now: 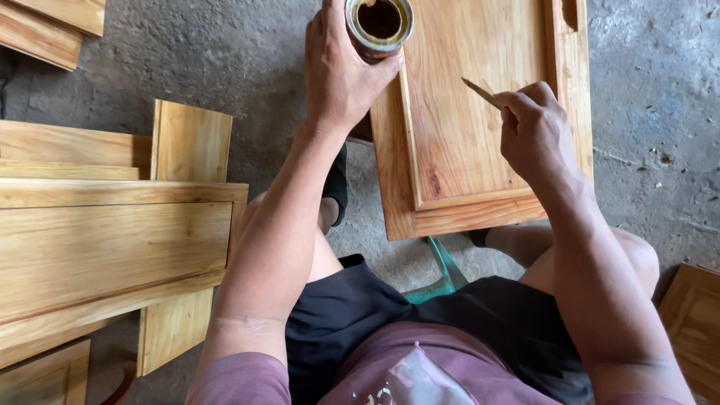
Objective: The person sits on a small stool and applies a wood finish to a wooden panel using a small brush. They repeatedly dip the brush into a can and apply the finish to the surface and edges of the panel, then flip the panel to work on the other side.
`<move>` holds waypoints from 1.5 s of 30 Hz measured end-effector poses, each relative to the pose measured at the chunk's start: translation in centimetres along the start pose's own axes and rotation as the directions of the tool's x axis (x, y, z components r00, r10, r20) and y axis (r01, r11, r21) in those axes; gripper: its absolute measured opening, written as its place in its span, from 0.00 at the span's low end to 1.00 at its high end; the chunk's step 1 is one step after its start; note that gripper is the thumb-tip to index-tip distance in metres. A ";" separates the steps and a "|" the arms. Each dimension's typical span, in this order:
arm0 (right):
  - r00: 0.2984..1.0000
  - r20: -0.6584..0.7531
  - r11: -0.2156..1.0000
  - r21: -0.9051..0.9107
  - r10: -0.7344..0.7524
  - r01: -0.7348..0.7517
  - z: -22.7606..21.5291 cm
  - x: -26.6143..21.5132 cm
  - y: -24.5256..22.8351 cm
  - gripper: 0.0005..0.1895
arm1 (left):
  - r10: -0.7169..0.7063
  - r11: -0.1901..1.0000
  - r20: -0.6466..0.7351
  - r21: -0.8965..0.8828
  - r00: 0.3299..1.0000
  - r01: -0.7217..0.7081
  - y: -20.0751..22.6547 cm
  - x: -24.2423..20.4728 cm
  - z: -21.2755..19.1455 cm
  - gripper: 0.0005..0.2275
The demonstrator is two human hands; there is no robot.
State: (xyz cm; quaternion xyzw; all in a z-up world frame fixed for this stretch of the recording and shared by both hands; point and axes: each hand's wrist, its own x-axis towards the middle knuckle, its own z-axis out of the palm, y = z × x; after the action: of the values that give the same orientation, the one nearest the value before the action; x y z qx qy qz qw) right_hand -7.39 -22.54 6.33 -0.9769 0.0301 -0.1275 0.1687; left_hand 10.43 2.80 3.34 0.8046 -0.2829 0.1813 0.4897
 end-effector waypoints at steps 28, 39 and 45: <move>0.904 -0.240 0.911 -0.131 0.354 -0.392 6.6 4.5 10.3 0.12 | -0.122 0.992 0.031 -0.037 0.992 0.123 1.1 1.8 3.1 0.34; 0.887 -0.146 0.891 -0.065 0.437 -0.450 7.7 3.8 8.2 0.16 | -0.067 0.997 0.046 -0.029 0.997 0.068 1.5 1.3 4.9 0.34; 0.842 -0.079 0.846 0.054 0.533 -0.531 7.6 4.8 8.8 0.14 | -0.074 0.994 0.068 -0.081 0.995 0.080 1.5 1.2 5.2 0.33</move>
State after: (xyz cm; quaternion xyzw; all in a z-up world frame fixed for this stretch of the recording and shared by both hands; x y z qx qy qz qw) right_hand -0.97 -28.85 -2.40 -0.9208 0.3054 -0.1207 0.2105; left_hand 10.49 -2.70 2.66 0.7991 -0.2748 0.1240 0.5202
